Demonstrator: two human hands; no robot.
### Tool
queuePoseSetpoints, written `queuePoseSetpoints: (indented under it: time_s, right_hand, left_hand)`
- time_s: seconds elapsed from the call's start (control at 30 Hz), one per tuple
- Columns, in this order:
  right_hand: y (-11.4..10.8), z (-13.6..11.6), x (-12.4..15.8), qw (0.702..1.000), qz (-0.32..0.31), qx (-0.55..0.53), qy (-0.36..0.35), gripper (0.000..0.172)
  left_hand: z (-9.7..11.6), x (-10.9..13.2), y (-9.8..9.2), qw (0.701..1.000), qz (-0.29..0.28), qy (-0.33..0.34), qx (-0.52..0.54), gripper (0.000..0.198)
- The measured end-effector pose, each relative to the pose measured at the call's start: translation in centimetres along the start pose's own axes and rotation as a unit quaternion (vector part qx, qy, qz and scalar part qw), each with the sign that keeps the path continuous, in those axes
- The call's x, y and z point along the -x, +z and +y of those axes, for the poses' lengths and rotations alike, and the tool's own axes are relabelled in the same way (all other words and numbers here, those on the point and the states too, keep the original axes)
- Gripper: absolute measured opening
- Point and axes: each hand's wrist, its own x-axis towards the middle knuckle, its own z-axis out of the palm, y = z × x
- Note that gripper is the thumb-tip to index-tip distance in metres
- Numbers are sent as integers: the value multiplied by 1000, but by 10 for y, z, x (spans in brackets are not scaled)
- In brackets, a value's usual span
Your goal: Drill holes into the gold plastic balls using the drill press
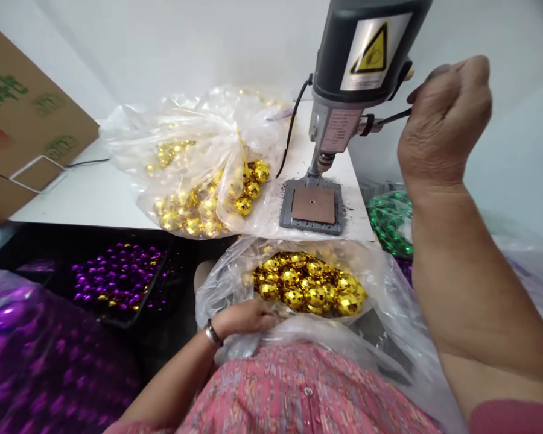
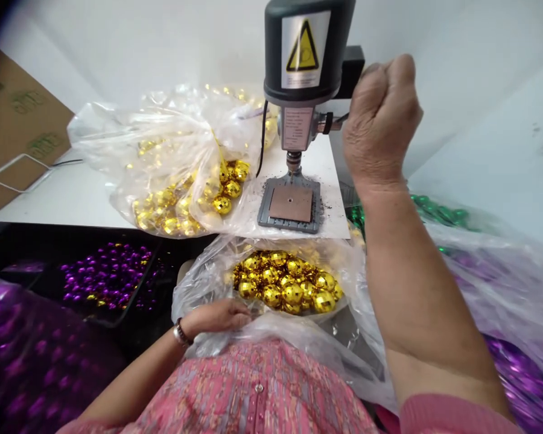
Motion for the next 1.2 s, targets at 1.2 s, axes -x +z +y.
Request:
queuePoseSetpoints:
  time_s: [1.2]
  right_hand:
    - [-8, -5, 2, 999, -38, -5, 6, 31]
  left_hand:
    - [82, -99, -162, 883, 340, 149, 288, 53]
